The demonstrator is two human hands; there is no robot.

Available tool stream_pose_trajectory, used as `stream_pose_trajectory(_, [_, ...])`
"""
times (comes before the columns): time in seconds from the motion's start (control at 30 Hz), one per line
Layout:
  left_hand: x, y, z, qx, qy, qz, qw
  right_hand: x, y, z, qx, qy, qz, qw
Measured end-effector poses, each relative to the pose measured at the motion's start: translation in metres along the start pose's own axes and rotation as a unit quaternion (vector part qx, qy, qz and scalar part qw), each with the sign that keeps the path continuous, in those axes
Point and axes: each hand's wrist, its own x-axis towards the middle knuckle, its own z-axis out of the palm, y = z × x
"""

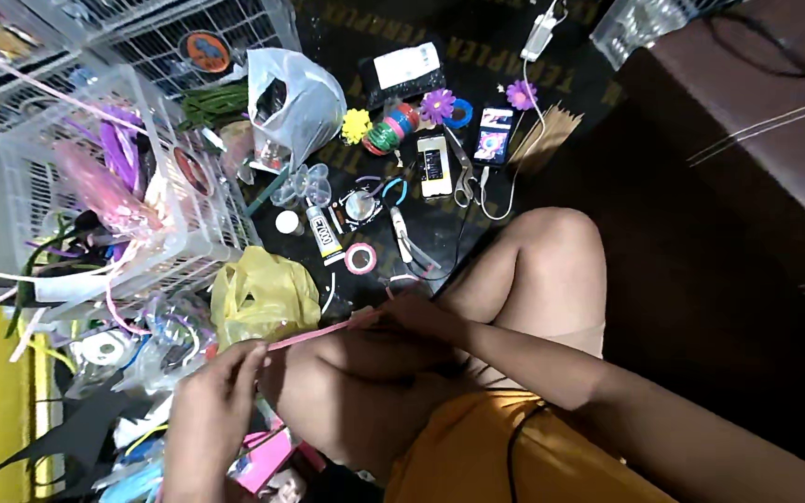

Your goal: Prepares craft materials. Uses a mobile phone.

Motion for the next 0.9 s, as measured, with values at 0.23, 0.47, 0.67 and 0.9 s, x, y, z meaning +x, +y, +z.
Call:
stream_pose_trajectory(0.23, [-0.021, -0.001, -0.020, -0.316, 0.195, -0.007, 0.928, -0.023, -0.010, -0.033, -0.059, 0.020, 0.156, 0.986])
stream_pose_trajectory(0.47, [0.052, 0.029, 0.068, -0.522, 0.279, -0.126, 0.796, -0.075, -0.012, -0.110, 0.033, -0.011, -0.026, 0.999])
stream_pose_trajectory(0.67, [0.110, 0.025, 0.127, -0.573, 0.305, -0.170, 0.741, -0.001, 0.052, -0.161, 0.131, 0.206, 0.219, 0.945])
stream_pose_trajectory(0.9, [0.105, 0.008, 0.124, -0.617, 0.261, -0.240, 0.702, 0.033, 0.047, -0.082, 0.201, 0.139, 0.247, 0.938])
